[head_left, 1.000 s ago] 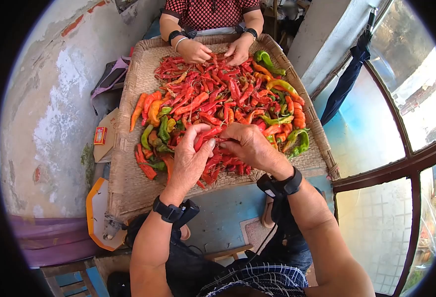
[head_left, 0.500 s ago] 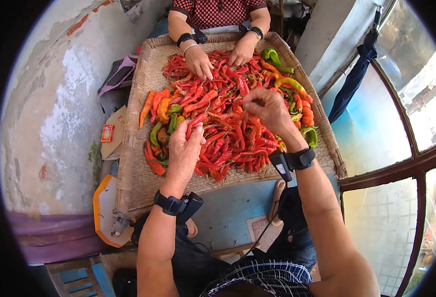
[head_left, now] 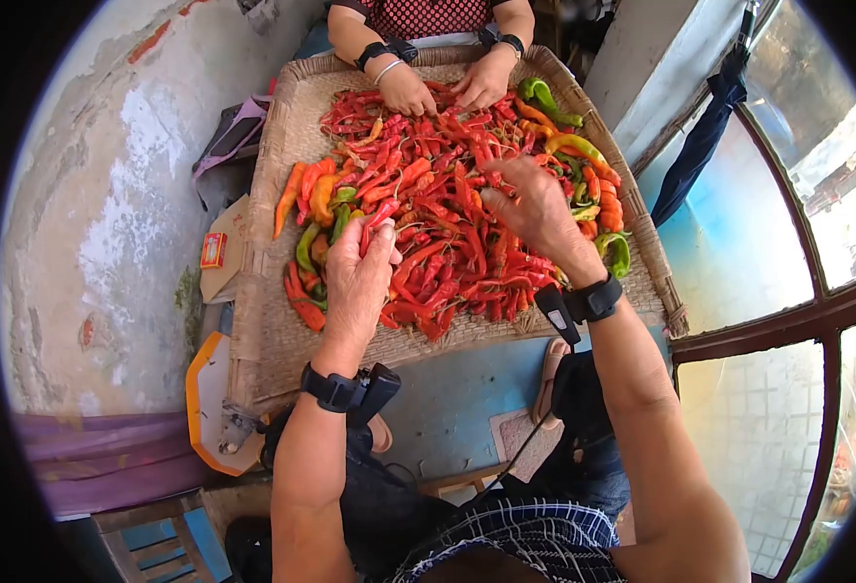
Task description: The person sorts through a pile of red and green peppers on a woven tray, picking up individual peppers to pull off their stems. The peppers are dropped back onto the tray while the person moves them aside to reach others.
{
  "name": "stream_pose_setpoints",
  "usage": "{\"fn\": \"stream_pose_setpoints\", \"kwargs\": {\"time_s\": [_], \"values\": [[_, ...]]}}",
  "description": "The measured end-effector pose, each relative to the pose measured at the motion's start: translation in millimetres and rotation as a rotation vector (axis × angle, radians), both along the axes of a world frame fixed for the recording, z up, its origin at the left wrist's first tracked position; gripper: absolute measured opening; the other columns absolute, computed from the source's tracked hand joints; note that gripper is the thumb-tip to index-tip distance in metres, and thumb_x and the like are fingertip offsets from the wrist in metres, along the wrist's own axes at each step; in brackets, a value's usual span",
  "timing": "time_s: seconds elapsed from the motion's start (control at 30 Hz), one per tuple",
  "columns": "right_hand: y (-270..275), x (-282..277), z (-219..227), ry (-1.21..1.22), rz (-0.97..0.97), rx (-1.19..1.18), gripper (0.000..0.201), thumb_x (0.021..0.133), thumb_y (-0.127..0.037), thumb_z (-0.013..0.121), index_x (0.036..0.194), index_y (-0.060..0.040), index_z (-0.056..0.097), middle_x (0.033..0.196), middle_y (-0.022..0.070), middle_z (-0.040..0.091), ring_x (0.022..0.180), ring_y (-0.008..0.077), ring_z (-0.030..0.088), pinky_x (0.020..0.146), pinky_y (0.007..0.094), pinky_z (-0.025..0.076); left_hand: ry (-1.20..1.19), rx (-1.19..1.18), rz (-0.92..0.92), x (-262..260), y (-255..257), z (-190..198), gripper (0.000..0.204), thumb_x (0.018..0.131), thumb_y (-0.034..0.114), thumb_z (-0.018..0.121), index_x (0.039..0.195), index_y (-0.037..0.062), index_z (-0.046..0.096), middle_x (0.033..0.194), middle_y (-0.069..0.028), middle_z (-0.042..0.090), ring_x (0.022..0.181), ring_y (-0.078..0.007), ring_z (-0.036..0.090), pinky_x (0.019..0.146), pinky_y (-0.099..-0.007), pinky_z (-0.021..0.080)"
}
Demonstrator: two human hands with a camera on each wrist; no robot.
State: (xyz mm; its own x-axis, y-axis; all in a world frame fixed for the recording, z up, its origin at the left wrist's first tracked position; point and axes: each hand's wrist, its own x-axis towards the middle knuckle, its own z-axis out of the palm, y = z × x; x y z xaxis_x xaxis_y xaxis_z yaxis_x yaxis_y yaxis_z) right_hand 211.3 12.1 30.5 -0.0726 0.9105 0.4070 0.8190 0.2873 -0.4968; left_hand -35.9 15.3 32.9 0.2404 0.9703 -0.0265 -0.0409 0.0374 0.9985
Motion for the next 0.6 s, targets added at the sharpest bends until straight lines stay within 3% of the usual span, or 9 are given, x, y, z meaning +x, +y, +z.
{"fn": "stream_pose_setpoints", "kwargs": {"time_s": [0.07, 0.13, 0.17, 0.3, 0.4, 0.47, 0.5, 0.57, 0.6], "values": [[0, -11, -17, -0.082, 0.073, 0.016, 0.052, 0.082, -0.018, 0.068, 0.13, -0.0091, 0.051, 0.112, 0.0195, 0.059, 0.107, 0.0378, 0.054, 0.088, 0.0408, 0.049, 0.001, -0.002, 0.018, 1, 1, 1, 0.024, 0.096, 0.026, 0.057, 0.108, 0.0062, 0.058, 0.071, 0.0039, 0.051, 0.051, 0.0002, 0.036, 0.044, -0.0152, 0.03], [-6, -25, -20, -0.332, -0.011, -0.069, 0.042, 0.082, -0.014, 0.065, 0.123, -0.0089, 0.057, 0.104, 0.017, 0.061, 0.1, 0.032, 0.058, 0.088, 0.0415, 0.048, 0.011, 0.037, -0.003, 3, 0, 3, 0.023, 0.096, 0.026, 0.056, 0.107, 0.0064, 0.058, 0.071, 0.0039, 0.052, 0.051, 0.0002, 0.036, 0.044, -0.0153, 0.03], [-5, -27, -28, -0.406, -0.065, 0.0, 0.042, 0.081, -0.012, 0.063, 0.123, -0.0108, 0.058, 0.097, 0.0139, 0.063, 0.096, 0.029, 0.06, 0.087, 0.0408, 0.049, 0.013, 0.037, -0.003, 5, 0, 1, 0.023, 0.096, 0.026, 0.056, 0.107, 0.0064, 0.058, 0.071, 0.0039, 0.052, 0.051, 0.0002, 0.036, 0.044, -0.0153, 0.03], [6, -26, -35, -0.363, -0.049, -0.038, 0.04, 0.079, -0.009, 0.062, 0.119, -0.0103, 0.06, 0.092, 0.012, 0.065, 0.095, 0.0288, 0.061, 0.084, 0.0408, 0.049, 0.058, 0.063, -0.024, 7, -1, -2, 0.023, 0.096, 0.026, 0.056, 0.108, 0.0069, 0.058, 0.071, 0.0037, 0.053, 0.05, 0.0004, 0.036, 0.044, -0.0156, 0.03], [8, -26, -34, -0.28, -0.032, 0.063, 0.033, 0.076, -0.006, 0.06, 0.11, -0.008, 0.064, 0.086, 0.0117, 0.067, 0.09, 0.0295, 0.062, 0.08, 0.0412, 0.051, 0.07, 0.054, -0.029, 7, -1, -2, 0.023, 0.096, 0.026, 0.055, 0.108, 0.0067, 0.058, 0.07, 0.0038, 0.052, 0.052, 0.0004, 0.037, 0.045, -0.0161, 0.031], [7, -28, -26, -0.057, 0.007, 0.198, 0.027, 0.075, -0.002, 0.059, 0.101, -0.006, 0.065, 0.082, 0.0119, 0.067, 0.077, 0.025, 0.064, 0.071, 0.0379, 0.053, 0.055, 0.089, -0.027, 5, 0, 0, 0.023, 0.096, 0.026, 0.055, 0.108, 0.0063, 0.058, 0.07, 0.004, 0.052, 0.053, 0.0, 0.038, 0.046, -0.0163, 0.031], [3, -28, -13, -0.061, 0.013, 0.199, 0.027, 0.075, -0.002, 0.059, 0.101, -0.006, 0.065, 0.082, 0.0119, 0.067, 0.077, 0.025, 0.064, 0.071, 0.0379, 0.053, 0.051, 0.091, -0.021, 4, -1, 1, 0.023, 0.096, 0.026, 0.055, 0.108, 0.0063, 0.058, 0.07, 0.004, 0.052, 0.053, 0.0, 0.038, 0.046, -0.0163, 0.031], [-9, -24, 15, 0.173, 0.108, -0.345, 0.024, 0.081, -0.004, 0.062, 0.105, -0.0029, 0.065, 0.079, 0.0061, 0.065, 0.071, 0.0155, 0.063, 0.064, 0.03, 0.051, 0.113, 0.093, -0.019, 3, -3, 5, 0.025, 0.096, 0.023, 0.054, 0.105, 0.0002, 0.059, 0.071, 0.0005, 0.056, 0.065, -0.0065, 0.053, 0.061, -0.0232, 0.044], [-9, -19, 16, 0.163, 0.114, -0.339, 0.024, 0.081, -0.004, 0.062, 0.105, -0.0029, 0.065, 0.079, 0.0061, 0.065, 0.071, 0.0155, 0.063, 0.064, 0.03, 0.051, 0.106, 0.099, -0.011, 2, -2, 4, 0.025, 0.096, 0.023, 0.054, 0.105, 0.0002, 0.059, 0.071, 0.0005, 0.056, 0.065, -0.0065, 0.053, 0.061, -0.0232, 0.044]]}}
